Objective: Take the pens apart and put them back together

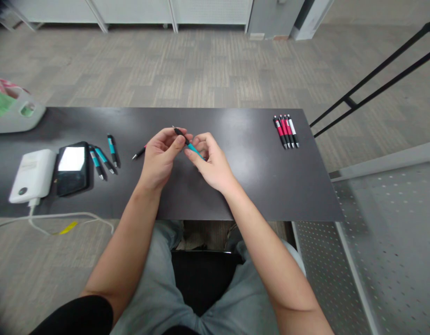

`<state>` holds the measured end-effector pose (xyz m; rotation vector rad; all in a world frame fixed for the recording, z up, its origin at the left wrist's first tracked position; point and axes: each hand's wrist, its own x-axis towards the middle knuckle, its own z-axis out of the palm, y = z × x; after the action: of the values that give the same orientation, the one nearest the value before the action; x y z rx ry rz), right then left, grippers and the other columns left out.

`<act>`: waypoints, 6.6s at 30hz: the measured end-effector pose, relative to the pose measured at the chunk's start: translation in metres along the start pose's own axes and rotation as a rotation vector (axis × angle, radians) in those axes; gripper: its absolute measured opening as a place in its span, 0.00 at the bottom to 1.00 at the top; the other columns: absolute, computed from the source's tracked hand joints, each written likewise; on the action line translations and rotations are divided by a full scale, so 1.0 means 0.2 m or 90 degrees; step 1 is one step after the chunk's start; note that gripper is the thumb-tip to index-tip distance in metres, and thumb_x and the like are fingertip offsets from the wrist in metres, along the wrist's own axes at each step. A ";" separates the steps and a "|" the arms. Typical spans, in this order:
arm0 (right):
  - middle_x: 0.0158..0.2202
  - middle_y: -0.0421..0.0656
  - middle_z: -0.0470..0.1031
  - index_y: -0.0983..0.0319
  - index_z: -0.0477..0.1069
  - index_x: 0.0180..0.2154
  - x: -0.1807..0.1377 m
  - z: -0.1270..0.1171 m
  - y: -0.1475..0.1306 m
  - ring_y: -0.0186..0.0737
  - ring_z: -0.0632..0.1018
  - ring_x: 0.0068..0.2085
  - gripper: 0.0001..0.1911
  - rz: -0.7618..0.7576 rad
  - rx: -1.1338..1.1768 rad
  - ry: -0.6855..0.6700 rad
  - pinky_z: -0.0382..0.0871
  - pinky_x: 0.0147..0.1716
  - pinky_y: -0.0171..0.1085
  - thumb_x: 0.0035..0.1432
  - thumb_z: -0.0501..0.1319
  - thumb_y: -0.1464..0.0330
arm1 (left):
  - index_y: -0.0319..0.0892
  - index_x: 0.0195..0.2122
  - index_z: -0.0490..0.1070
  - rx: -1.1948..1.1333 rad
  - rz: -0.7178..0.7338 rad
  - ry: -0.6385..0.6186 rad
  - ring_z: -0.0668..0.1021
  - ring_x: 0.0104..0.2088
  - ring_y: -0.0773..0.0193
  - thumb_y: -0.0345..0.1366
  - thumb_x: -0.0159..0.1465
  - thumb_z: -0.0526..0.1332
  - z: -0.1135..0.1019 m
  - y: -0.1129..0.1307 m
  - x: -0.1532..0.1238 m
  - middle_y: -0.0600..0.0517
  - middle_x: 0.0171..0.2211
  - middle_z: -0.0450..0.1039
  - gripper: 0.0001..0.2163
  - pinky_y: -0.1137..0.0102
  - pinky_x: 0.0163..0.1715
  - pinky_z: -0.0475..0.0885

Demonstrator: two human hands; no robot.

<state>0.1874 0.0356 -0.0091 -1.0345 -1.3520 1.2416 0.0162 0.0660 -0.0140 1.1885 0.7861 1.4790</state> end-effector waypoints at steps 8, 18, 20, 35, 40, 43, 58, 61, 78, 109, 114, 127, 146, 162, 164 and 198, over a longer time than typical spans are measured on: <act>0.37 0.37 0.75 0.52 0.73 0.46 0.00 0.00 0.01 0.44 0.77 0.41 0.33 -0.011 -0.099 0.014 0.73 0.44 0.43 0.73 0.71 0.30 | 0.49 0.45 0.87 0.000 -0.021 0.070 0.93 0.48 0.54 0.56 0.64 0.91 0.04 -0.05 -0.01 0.48 0.44 0.92 0.23 0.61 0.52 0.88; 0.35 0.36 0.74 0.52 0.72 0.46 0.00 -0.02 0.03 0.44 0.77 0.37 0.28 -0.028 -0.091 -0.003 0.72 0.43 0.44 0.77 0.70 0.35 | 0.48 0.44 0.88 -0.011 -0.002 0.079 0.88 0.40 0.61 0.63 0.57 0.92 0.05 -0.05 0.00 0.50 0.41 0.91 0.29 0.67 0.46 0.85; 0.35 0.34 0.73 0.51 0.72 0.50 0.00 -0.02 0.04 0.43 0.76 0.36 0.25 -0.039 -0.100 0.022 0.72 0.43 0.44 0.74 0.75 0.41 | 0.48 0.43 0.88 -0.012 0.016 0.090 0.89 0.42 0.61 0.63 0.57 0.92 0.05 -0.05 0.00 0.51 0.40 0.91 0.28 0.67 0.49 0.86; 0.31 0.35 0.74 0.51 0.80 0.48 -0.02 -0.12 0.06 0.44 0.73 0.35 0.19 -0.025 -0.245 0.068 0.69 0.43 0.43 0.79 0.69 0.43 | 0.51 0.49 0.86 0.176 0.053 0.107 0.89 0.41 0.58 0.62 0.67 0.86 -0.17 -0.05 0.12 0.52 0.40 0.89 0.24 0.64 0.51 0.86; 0.31 0.34 0.75 0.52 0.79 0.48 0.00 -0.17 0.06 0.43 0.73 0.33 0.17 -0.033 -0.229 0.096 0.68 0.41 0.43 0.78 0.70 0.46 | 0.51 0.47 0.84 0.596 0.056 0.033 0.89 0.42 0.46 0.36 0.67 0.81 -0.12 -0.03 0.06 0.52 0.35 0.90 0.11 0.49 0.63 0.76; 0.31 0.35 0.76 0.52 0.80 0.48 0.00 -0.19 0.06 0.43 0.74 0.34 0.20 -0.038 -0.222 0.107 0.69 0.42 0.43 0.78 0.70 0.44 | 0.52 0.43 0.82 0.700 0.072 0.011 0.88 0.42 0.40 0.34 0.66 0.80 -0.06 -0.05 0.04 0.51 0.34 0.89 0.10 0.42 0.68 0.70; 0.30 0.34 0.75 0.52 0.80 0.47 -0.01 -0.21 0.04 0.42 0.73 0.33 0.18 -0.038 -0.220 0.088 0.68 0.41 0.43 0.78 0.70 0.45 | 0.51 0.41 0.81 0.732 0.034 0.026 0.88 0.42 0.39 0.35 0.64 0.84 -0.04 -0.10 0.05 0.51 0.32 0.86 0.13 0.42 0.67 0.70; 0.30 0.34 0.74 0.52 0.79 0.47 -0.01 -0.21 0.04 0.41 0.71 0.32 0.15 -0.032 -0.226 0.083 0.67 0.40 0.43 0.79 0.69 0.48 | 0.50 0.45 0.86 0.637 0.051 0.040 0.85 0.37 0.48 0.40 0.68 0.84 -0.05 -0.09 0.07 0.53 0.33 0.87 0.11 0.48 0.63 0.72; 0.32 0.37 0.75 0.53 0.81 0.46 -0.02 -0.22 0.01 0.44 0.74 0.36 0.13 0.010 -0.290 0.053 0.69 0.44 0.43 0.79 0.68 0.52 | 0.49 0.42 0.84 0.180 0.058 0.024 0.91 0.42 0.56 0.72 0.67 0.83 -0.09 -0.08 0.14 0.47 0.42 0.92 0.30 0.65 0.40 0.83; 0.32 0.38 0.72 0.52 0.87 0.49 -0.01 -0.32 0.04 0.45 0.74 0.36 0.15 0.014 -0.283 0.082 0.71 0.43 0.45 0.79 0.69 0.49 | 0.55 0.54 0.93 0.600 0.021 -0.085 0.87 0.54 0.39 0.41 0.71 0.85 -0.05 -0.09 0.04 0.47 0.51 0.96 0.12 0.37 0.71 0.65; 0.32 0.38 0.75 0.52 0.86 0.49 0.00 -0.27 0.03 0.46 0.75 0.37 0.22 0.015 -0.219 0.045 0.72 0.44 0.45 0.77 0.71 0.41 | 0.49 0.51 0.93 0.231 0.000 -0.121 0.90 0.47 0.51 0.64 0.71 0.83 -0.02 -0.09 0.07 0.45 0.49 0.95 0.24 0.56 0.57 0.80; 0.37 0.39 0.79 0.52 0.88 0.49 -0.05 -0.24 -0.04 0.47 0.77 0.41 0.15 0.025 -0.318 0.039 0.73 0.47 0.44 0.81 0.68 0.50 | 0.49 0.42 0.82 0.238 0.012 0.067 0.92 0.49 0.55 0.56 0.81 0.77 0.04 -0.05 0.09 0.48 0.45 0.91 0.18 0.61 0.57 0.87; 0.39 0.44 0.89 0.51 0.87 0.41 -0.08 -0.25 -0.05 0.53 0.83 0.40 0.14 0.110 -0.573 0.075 0.61 0.38 0.43 0.79 0.69 0.53 | 0.49 0.46 0.81 0.312 0.014 0.163 0.86 0.45 0.57 0.51 0.81 0.75 -0.04 -0.12 0.13 0.48 0.43 0.87 0.13 0.65 0.49 0.84; 0.62 0.58 0.93 0.57 0.85 0.59 -0.07 -0.37 -0.04 0.64 0.89 0.62 0.15 0.076 -0.579 -0.061 0.78 0.62 0.52 0.84 0.60 0.65 | 0.52 0.54 0.89 0.807 0.025 -0.129 0.82 0.64 0.35 0.40 0.75 0.79 0.10 -0.01 -0.05 0.41 0.64 0.85 0.09 0.40 0.66 0.67; 0.59 0.57 0.93 0.58 0.81 0.64 -0.05 -0.41 -0.02 0.63 0.90 0.60 0.16 0.072 -0.569 -0.041 0.79 0.61 0.51 0.81 0.61 0.68 | 0.52 0.56 0.88 0.835 0.040 -0.118 0.80 0.64 0.31 0.45 0.75 0.81 0.11 -0.03 -0.07 0.39 0.64 0.85 0.12 0.39 0.65 0.68; 0.61 0.53 0.90 0.55 0.92 0.63 -0.03 -0.33 -0.15 0.63 0.82 0.63 0.18 -0.018 -0.834 0.011 0.81 0.56 0.53 0.81 0.67 0.72 | 0.53 0.59 0.91 0.759 -0.020 -0.204 0.79 0.69 0.33 0.41 0.76 0.81 0.09 0.02 -0.04 0.47 0.69 0.90 0.12 0.39 0.66 0.64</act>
<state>0.2542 0.0361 0.0196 -1.8340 -2.1796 0.1633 0.0313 0.0557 -0.0074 2.1783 1.5088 0.6624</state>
